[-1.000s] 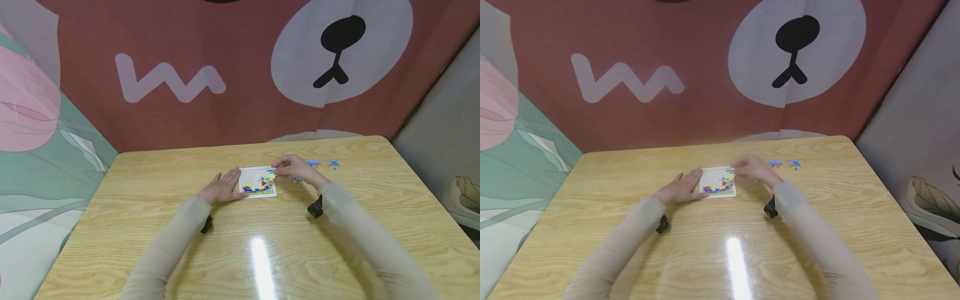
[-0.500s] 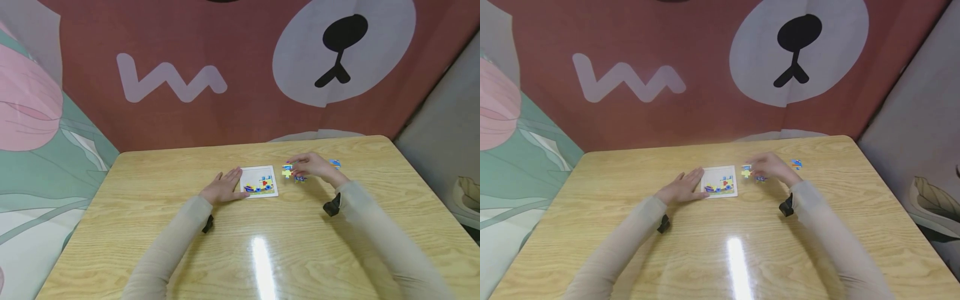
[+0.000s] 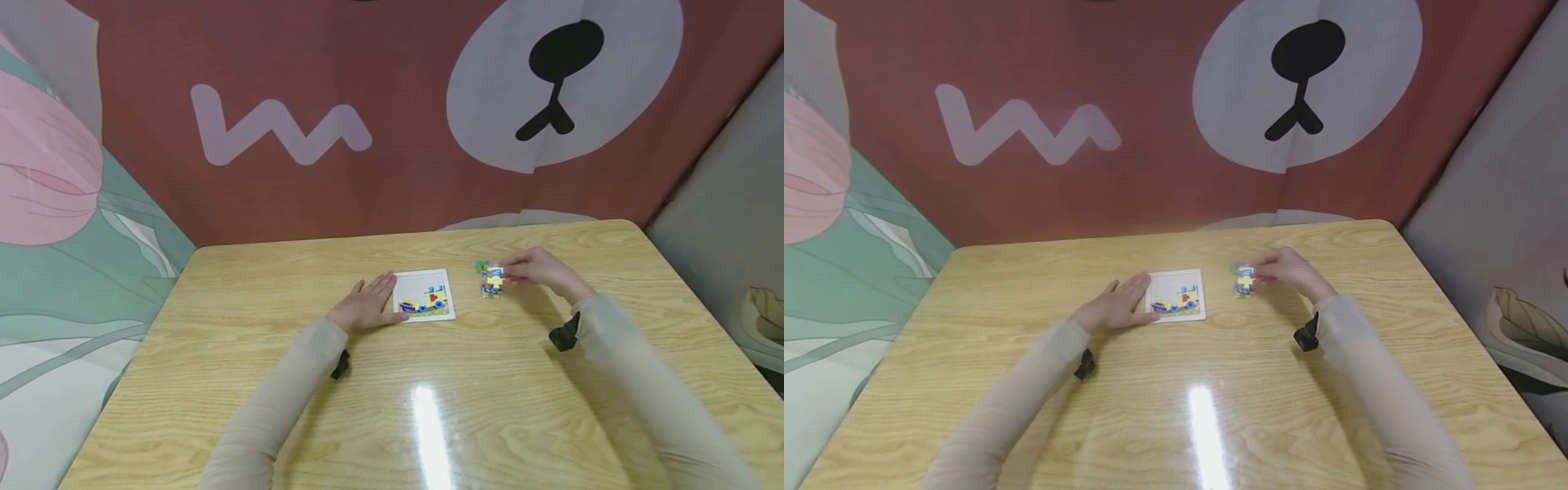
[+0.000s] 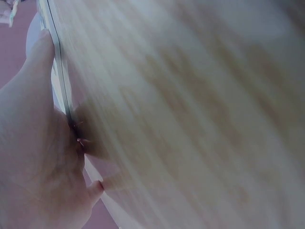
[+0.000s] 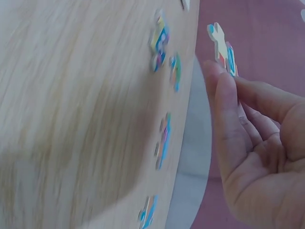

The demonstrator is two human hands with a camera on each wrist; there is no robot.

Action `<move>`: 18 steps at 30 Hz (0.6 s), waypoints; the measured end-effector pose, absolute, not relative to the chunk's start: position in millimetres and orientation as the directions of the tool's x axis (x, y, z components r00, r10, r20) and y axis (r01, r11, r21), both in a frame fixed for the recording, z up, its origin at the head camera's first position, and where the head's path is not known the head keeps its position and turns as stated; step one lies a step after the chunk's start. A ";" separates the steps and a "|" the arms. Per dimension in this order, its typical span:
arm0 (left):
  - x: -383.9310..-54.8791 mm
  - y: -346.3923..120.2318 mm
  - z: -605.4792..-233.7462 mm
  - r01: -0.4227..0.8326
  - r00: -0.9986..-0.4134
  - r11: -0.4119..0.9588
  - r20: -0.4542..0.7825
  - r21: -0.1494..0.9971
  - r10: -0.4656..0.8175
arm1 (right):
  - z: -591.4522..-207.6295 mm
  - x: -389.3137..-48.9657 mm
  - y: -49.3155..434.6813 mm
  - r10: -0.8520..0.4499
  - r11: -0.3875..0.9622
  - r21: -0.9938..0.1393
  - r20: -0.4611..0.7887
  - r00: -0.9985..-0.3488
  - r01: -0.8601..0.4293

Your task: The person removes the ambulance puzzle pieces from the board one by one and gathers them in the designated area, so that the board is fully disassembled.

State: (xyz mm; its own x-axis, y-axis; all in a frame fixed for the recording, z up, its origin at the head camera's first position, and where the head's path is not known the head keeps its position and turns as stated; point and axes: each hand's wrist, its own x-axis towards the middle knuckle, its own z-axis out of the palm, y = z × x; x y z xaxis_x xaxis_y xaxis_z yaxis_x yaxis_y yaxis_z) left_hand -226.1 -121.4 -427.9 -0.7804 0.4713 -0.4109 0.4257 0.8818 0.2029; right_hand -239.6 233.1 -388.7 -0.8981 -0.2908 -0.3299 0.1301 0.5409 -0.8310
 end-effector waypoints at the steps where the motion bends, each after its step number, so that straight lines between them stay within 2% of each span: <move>1: -226.0 -121.4 -427.7 0.426 -0.780 0.882 -0.411 0.204 0.472 | -388.9 -239.3 235.2 -0.290 0.543 -0.829 -0.337 -0.896 0.135; 11: -225.8 -121.2 -427.6 0.428 -0.780 0.880 -0.406 0.208 0.475 | -391.9 -238.1 255.4 -0.269 0.560 -0.807 -0.393 -0.880 0.189; 18: -226.3 -121.1 -428.9 0.426 -0.780 0.882 -0.412 0.204 0.472 | -395.6 -237.5 263.8 -0.261 0.511 -0.824 -0.419 -0.870 0.244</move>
